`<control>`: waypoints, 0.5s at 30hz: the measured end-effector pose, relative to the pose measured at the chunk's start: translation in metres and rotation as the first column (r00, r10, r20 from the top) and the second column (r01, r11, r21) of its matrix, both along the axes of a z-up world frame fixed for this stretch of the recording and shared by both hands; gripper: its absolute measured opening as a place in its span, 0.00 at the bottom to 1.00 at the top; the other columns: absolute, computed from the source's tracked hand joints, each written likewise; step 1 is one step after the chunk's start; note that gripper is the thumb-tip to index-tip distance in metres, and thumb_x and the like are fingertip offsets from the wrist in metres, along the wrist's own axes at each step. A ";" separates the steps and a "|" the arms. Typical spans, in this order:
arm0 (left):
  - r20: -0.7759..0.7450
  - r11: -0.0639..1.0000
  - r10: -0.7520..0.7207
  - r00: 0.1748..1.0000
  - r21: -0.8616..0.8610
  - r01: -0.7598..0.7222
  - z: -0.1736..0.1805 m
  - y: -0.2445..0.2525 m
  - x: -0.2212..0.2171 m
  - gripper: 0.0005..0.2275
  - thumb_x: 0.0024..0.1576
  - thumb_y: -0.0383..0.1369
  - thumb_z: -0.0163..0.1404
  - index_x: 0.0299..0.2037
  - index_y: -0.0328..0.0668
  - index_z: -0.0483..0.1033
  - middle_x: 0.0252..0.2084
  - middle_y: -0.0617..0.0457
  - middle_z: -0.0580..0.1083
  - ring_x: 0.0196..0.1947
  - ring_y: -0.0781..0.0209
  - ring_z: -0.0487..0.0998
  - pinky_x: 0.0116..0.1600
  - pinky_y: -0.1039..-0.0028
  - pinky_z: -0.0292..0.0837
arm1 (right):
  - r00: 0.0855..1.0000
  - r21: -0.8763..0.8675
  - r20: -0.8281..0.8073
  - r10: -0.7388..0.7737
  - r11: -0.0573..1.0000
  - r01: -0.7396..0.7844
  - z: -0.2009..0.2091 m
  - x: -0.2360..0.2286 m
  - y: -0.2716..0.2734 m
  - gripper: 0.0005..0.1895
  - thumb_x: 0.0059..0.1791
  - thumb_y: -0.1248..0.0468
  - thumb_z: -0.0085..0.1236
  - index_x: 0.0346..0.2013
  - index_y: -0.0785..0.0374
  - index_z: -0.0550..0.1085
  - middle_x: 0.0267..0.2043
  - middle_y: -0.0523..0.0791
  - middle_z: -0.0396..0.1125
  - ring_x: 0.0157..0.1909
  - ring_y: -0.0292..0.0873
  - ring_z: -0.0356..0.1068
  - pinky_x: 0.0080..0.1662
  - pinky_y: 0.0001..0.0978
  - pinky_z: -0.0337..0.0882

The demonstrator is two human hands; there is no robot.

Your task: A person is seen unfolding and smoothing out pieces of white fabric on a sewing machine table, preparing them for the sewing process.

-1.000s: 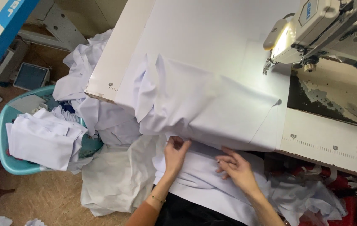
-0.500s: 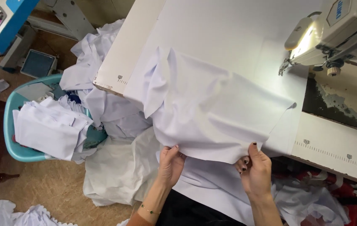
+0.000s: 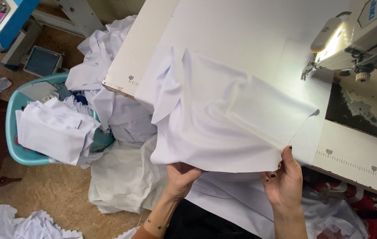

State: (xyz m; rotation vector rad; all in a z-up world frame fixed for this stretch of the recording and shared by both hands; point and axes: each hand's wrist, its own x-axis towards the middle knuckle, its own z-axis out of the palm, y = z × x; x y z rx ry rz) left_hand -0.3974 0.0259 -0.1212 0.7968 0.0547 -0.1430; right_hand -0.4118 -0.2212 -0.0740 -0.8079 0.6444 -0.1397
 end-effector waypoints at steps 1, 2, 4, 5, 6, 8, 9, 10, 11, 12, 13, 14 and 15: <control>-0.001 1.000 0.013 1.000 0.010 -0.013 0.000 -0.001 0.000 0.27 0.46 0.15 0.60 0.57 0.32 0.67 0.40 0.42 0.77 0.37 0.50 0.79 0.38 0.59 0.82 | 1.000 -0.010 -0.022 0.000 1.000 0.000 -0.001 0.000 -0.002 0.20 0.57 0.49 0.54 0.25 0.54 0.67 0.17 0.36 0.57 0.15 0.33 0.55 0.16 0.23 0.52; -0.003 0.999 0.026 1.000 0.019 -0.026 0.000 -0.002 0.000 0.25 0.45 0.14 0.60 0.55 0.31 0.68 0.38 0.42 0.78 0.36 0.51 0.80 0.37 0.60 0.82 | 0.999 -0.020 -0.045 0.000 1.000 -0.001 -0.001 0.000 -0.003 0.16 0.57 0.48 0.53 0.32 0.54 0.71 0.19 0.35 0.59 0.15 0.32 0.56 0.16 0.23 0.54; 0.002 1.000 0.008 1.000 0.021 -0.008 0.001 0.001 0.000 0.25 0.46 0.16 0.60 0.55 0.31 0.68 0.36 0.41 0.77 0.34 0.49 0.79 0.36 0.60 0.81 | 0.997 -0.027 -0.076 -0.017 1.000 0.015 0.002 0.001 -0.003 0.17 0.56 0.47 0.54 0.31 0.53 0.70 0.19 0.35 0.59 0.16 0.32 0.55 0.17 0.23 0.53; 0.008 1.000 -0.010 1.000 0.023 0.010 0.001 0.002 0.000 0.24 0.47 0.17 0.61 0.55 0.30 0.67 0.34 0.41 0.77 0.32 0.47 0.78 0.35 0.59 0.81 | 0.994 -0.033 -0.107 -0.034 0.999 0.030 0.003 0.002 -0.002 0.17 0.56 0.47 0.55 0.30 0.52 0.70 0.19 0.34 0.59 0.16 0.32 0.54 0.17 0.23 0.52; 0.008 1.000 -0.009 1.000 0.023 0.009 0.000 0.002 -0.001 0.24 0.47 0.17 0.61 0.55 0.30 0.67 0.34 0.41 0.77 0.32 0.47 0.78 0.35 0.59 0.81 | 0.994 -0.033 -0.107 -0.033 0.999 0.029 0.004 0.002 -0.002 0.17 0.56 0.47 0.55 0.30 0.52 0.70 0.19 0.34 0.59 0.16 0.32 0.54 0.17 0.23 0.52; -0.003 0.997 -0.010 1.000 0.074 0.011 -0.002 0.004 -0.001 0.20 0.47 0.18 0.60 0.50 0.28 0.70 0.31 0.40 0.78 0.29 0.45 0.80 0.35 0.58 0.83 | 0.996 -0.015 -0.081 -0.025 1.000 0.024 0.006 0.003 -0.002 0.14 0.56 0.48 0.54 0.39 0.54 0.74 0.24 0.35 0.65 0.16 0.32 0.55 0.17 0.22 0.53; -0.003 0.997 -0.009 1.000 0.074 0.009 -0.004 0.004 -0.001 0.20 0.47 0.18 0.60 0.50 0.28 0.70 0.31 0.40 0.78 0.29 0.45 0.80 0.35 0.58 0.83 | 0.996 -0.015 -0.081 -0.024 1.000 0.023 0.008 0.005 -0.001 0.14 0.56 0.48 0.54 0.39 0.54 0.74 0.24 0.35 0.65 0.16 0.32 0.55 0.17 0.22 0.53; 0.004 0.999 -0.011 1.000 0.048 0.011 -0.006 0.005 -0.001 0.21 0.48 0.20 0.62 0.51 0.27 0.71 0.33 0.39 0.78 0.30 0.44 0.81 0.36 0.57 0.84 | 0.995 -0.022 -0.096 -0.027 0.999 0.025 0.009 0.006 0.000 0.14 0.55 0.47 0.55 0.42 0.53 0.74 0.28 0.35 0.67 0.17 0.32 0.56 0.17 0.22 0.53; 0.012 1.000 -0.013 1.000 0.022 0.013 -0.008 0.005 -0.002 0.22 0.48 0.21 0.64 0.51 0.25 0.71 0.34 0.37 0.79 0.31 0.43 0.82 0.36 0.56 0.84 | 0.993 -0.029 -0.111 -0.029 0.999 0.026 0.010 0.006 0.000 0.14 0.55 0.47 0.55 0.44 0.52 0.74 0.32 0.34 0.69 0.18 0.32 0.57 0.18 0.21 0.53; 0.012 1.000 -0.013 1.000 0.021 0.012 -0.005 0.005 0.001 0.22 0.48 0.21 0.64 0.51 0.25 0.71 0.34 0.37 0.79 0.31 0.43 0.82 0.36 0.56 0.84 | 0.993 -0.030 -0.111 -0.029 0.999 0.025 0.010 0.008 -0.001 0.14 0.55 0.47 0.55 0.44 0.52 0.74 0.32 0.34 0.69 0.18 0.32 0.57 0.18 0.21 0.53; 0.001 0.999 -0.009 1.000 0.034 0.009 -0.002 0.006 0.003 0.16 0.48 0.19 0.62 0.46 0.24 0.73 0.30 0.37 0.78 0.29 0.44 0.80 0.33 0.60 0.81 | 0.997 -0.022 -0.065 0.029 0.999 -0.031 0.010 0.009 -0.003 0.15 0.57 0.50 0.52 0.50 0.56 0.74 0.42 0.39 0.71 0.34 0.38 0.66 0.30 0.29 0.64; -0.010 0.999 -0.007 1.000 0.047 0.007 0.002 0.006 0.005 0.11 0.49 0.17 0.60 0.40 0.22 0.76 0.26 0.37 0.77 0.26 0.45 0.79 0.30 0.64 0.78 | 0.996 -0.016 -0.019 0.085 0.996 -0.085 0.011 0.010 -0.004 0.17 0.58 0.53 0.48 0.55 0.60 0.74 0.52 0.44 0.74 0.51 0.44 0.74 0.42 0.38 0.75; -0.010 0.999 -0.008 1.000 0.047 0.009 0.013 0.005 0.010 0.11 0.49 0.17 0.60 0.40 0.22 0.76 0.26 0.37 0.77 0.26 0.45 0.79 0.30 0.64 0.78 | 0.996 -0.016 -0.019 0.083 0.996 -0.083 0.025 0.017 -0.002 0.17 0.58 0.53 0.48 0.55 0.60 0.74 0.52 0.44 0.74 0.51 0.44 0.74 0.42 0.38 0.75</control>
